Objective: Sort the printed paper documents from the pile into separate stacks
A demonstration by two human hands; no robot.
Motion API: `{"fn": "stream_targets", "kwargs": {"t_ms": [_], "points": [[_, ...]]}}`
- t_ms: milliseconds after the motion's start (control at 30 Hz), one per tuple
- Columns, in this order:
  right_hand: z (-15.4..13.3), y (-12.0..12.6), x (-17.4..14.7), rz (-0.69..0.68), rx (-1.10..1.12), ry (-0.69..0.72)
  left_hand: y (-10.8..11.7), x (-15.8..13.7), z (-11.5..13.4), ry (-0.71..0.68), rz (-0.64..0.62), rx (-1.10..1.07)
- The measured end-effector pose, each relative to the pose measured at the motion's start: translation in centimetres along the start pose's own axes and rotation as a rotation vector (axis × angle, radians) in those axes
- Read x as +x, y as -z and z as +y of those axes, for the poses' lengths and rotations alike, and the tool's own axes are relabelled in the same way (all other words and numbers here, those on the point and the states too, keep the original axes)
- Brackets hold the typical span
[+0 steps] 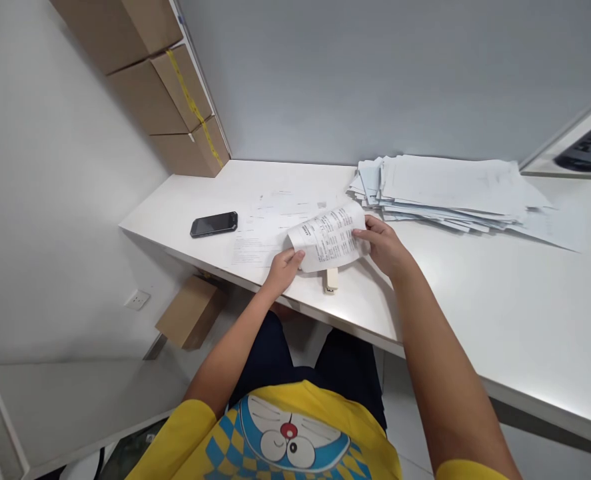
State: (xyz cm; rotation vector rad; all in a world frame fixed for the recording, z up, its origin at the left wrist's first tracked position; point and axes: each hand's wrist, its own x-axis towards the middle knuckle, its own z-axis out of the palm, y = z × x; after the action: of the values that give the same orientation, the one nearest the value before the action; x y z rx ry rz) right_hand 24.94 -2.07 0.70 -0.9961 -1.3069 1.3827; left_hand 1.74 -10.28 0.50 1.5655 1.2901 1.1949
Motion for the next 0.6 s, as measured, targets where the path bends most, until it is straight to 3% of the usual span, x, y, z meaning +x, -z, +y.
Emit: {"fn": "stream_targets", "kwargs": {"t_ms": [267, 433, 600], "points": [[0.0, -0.3, -0.6, -0.112, -0.012, -0.109, -0.1, -0.9, -0.1, -0.007, 0.005, 0.000], [0.5, 0.6, -0.1, -0.009, 0.075, -0.158, -0.1, -0.7, 0.1, 0.012, -0.031, -0.016], [-0.8, 0.7, -0.5, 0.095, 0.161, -0.204, -0.1, -0.4, 0.3, 0.000, -0.034, 0.009]]}}
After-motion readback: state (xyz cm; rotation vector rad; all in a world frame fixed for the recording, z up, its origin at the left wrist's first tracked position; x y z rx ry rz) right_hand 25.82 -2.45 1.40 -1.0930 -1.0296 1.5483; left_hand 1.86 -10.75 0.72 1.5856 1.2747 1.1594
